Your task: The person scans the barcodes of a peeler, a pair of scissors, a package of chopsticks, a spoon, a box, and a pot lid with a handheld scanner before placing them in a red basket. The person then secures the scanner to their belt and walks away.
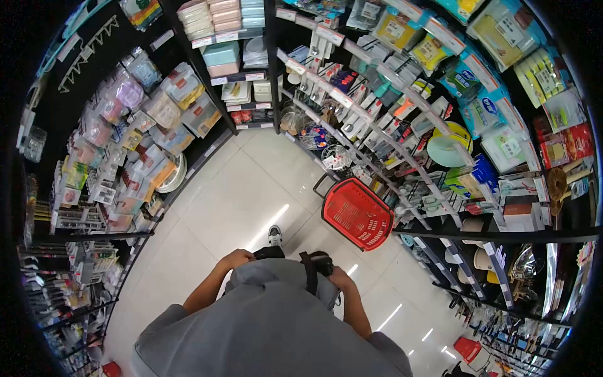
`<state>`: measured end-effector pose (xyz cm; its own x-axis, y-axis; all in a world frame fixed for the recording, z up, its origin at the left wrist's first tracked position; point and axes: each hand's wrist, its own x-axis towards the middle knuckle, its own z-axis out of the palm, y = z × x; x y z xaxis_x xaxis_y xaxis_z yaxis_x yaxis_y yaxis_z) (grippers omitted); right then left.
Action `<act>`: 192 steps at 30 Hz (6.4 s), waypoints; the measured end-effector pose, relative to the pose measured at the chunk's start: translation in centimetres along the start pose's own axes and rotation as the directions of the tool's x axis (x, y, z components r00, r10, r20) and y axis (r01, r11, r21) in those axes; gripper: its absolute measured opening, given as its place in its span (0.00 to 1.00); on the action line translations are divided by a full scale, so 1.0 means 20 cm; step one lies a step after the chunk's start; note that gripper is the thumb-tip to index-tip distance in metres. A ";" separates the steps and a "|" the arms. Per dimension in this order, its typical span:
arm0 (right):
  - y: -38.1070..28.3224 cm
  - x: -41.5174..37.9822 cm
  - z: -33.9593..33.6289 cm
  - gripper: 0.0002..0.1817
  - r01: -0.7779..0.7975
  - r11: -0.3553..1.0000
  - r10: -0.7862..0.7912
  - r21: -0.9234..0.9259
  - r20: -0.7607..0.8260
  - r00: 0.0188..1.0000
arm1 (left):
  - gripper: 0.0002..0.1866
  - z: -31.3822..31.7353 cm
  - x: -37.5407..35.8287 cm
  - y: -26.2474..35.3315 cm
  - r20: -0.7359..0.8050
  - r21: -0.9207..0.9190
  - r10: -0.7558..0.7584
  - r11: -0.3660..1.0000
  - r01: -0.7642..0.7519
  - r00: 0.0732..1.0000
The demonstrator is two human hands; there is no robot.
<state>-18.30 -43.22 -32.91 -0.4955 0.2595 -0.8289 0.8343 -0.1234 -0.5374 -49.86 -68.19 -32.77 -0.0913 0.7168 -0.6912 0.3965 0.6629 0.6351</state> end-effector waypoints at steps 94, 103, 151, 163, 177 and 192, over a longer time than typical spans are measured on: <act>-0.89 0.42 0.20 0.22 -0.197 0.967 0.240 -0.159 0.322 0.916 | 0.17 -0.78 0.31 -0.32 0.624 0.074 -0.074 0.997 0.036 0.778; -0.67 0.65 0.23 0.15 -0.406 0.902 0.397 0.145 0.091 0.913 | 0.21 -0.62 0.46 -0.25 0.335 -0.206 -0.230 0.928 0.310 0.914; -1.18 2.36 -0.56 0.23 0.943 0.148 -0.713 0.299 -0.629 0.311 | 0.40 -1.72 3.10 0.69 -0.695 0.711 0.664 0.581 -0.396 -0.275; -1.19 2.33 -0.51 0.16 0.968 0.245 -0.819 0.059 -0.522 0.239 | 0.28 -1.60 2.87 0.63 -0.807 0.572 0.573 0.697 -0.433 -0.143; -1.15 2.30 -0.47 0.21 0.931 0.343 -0.836 0.125 -0.412 0.363 | 0.34 -1.49 2.70 0.20 -0.766 0.104 0.613 0.419 -0.902 0.196; -1.25 2.45 -0.33 0.24 0.626 0.476 -0.709 0.618 -0.151 0.689 | 0.42 -1.48 2.83 -0.34 -0.628 -0.740 0.658 -0.339 -0.581 0.417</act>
<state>-61.80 -21.02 -59.02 -0.8962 0.4112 -0.1667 -0.0621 -0.4883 -0.8705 -84.72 -25.71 -66.04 -0.3507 0.8702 0.3461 -0.7574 -0.4809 0.4417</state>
